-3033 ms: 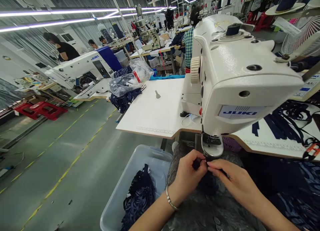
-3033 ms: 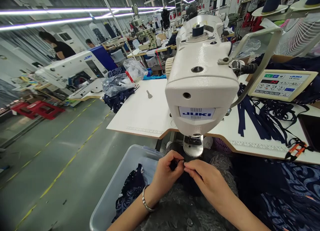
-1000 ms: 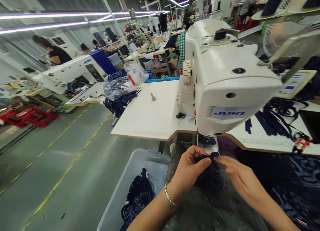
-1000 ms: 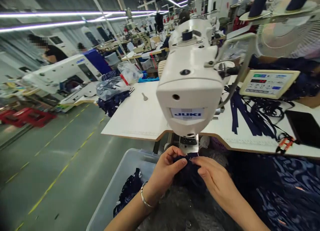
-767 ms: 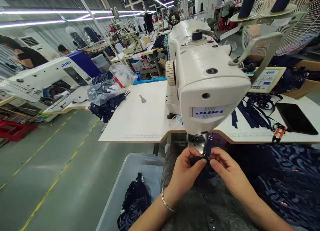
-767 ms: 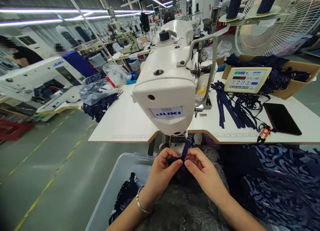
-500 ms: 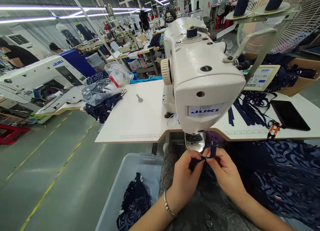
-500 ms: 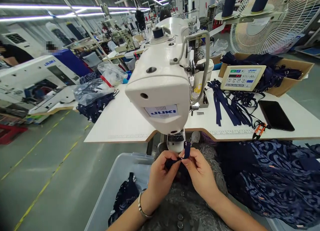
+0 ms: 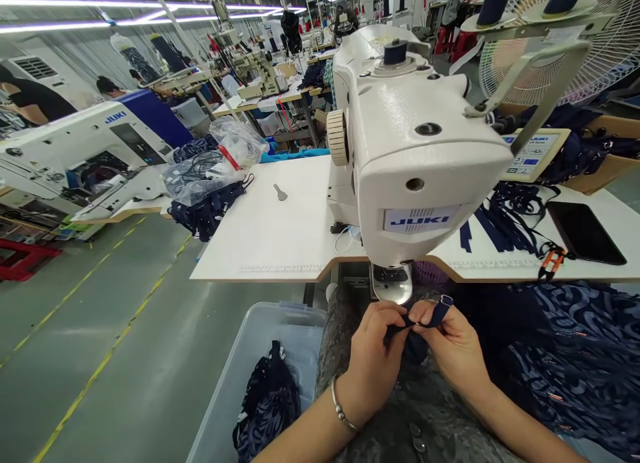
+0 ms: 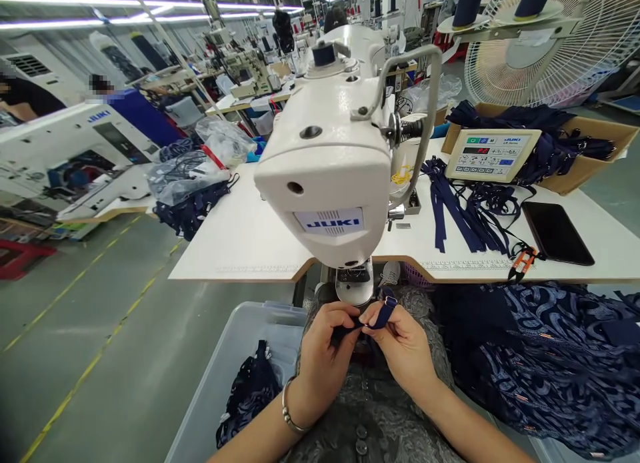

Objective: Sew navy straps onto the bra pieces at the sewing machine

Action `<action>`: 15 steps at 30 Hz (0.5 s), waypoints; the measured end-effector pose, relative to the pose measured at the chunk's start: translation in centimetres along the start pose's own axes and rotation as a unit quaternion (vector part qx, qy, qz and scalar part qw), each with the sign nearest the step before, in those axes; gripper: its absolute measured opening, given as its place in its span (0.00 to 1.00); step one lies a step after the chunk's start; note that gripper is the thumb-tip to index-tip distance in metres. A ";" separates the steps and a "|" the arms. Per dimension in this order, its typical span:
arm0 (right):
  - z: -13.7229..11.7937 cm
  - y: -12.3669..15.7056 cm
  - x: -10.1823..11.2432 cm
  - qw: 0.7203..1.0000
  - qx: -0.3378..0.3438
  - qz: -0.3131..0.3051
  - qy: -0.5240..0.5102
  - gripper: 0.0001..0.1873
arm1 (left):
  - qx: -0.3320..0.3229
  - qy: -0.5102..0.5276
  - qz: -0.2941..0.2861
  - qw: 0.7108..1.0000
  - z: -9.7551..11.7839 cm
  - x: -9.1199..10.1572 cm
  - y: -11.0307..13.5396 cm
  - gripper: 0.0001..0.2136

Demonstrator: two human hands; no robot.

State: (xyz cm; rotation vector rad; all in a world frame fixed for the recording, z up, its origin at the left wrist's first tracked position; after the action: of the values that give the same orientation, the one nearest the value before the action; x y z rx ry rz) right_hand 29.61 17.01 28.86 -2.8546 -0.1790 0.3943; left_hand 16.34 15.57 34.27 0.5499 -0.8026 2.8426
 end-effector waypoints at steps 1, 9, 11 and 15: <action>0.1 0.0 0.1 1.000 -0.004 -0.002 0.002 0.07 | 0.004 0.007 0.000 1.000 -0.1 -0.1 0.0 0.10; -0.4 -0.4 0.3 0.995 -0.065 -0.018 0.072 0.03 | 0.137 0.079 -0.011 0.987 -2.4 -0.5 0.6 0.06; -0.5 -0.6 0.2 0.991 -0.090 -0.030 0.098 0.01 | 0.185 0.105 -0.017 0.977 -3.2 -0.7 0.9 0.04; -0.3 -1.3 0.2 0.981 -0.131 -0.047 0.134 0.03 | 0.244 0.155 -0.021 0.957 -4.5 -1.2 1.4 0.07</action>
State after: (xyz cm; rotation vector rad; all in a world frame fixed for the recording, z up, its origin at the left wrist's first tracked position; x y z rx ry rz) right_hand 29.76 18.20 29.49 -3.1019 -0.3354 -0.0387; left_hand 15.76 16.75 29.57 0.1519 -0.0308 2.9733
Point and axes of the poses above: each hand's wrist, its own y-axis away from the middle knuckle, its own x-axis out of the back of the hand, z = x × y, the point moved 9 cm from there along -y, towards the middle knuckle, and after that the axes turned 7 degrees about -z, right-handed, at the moved point
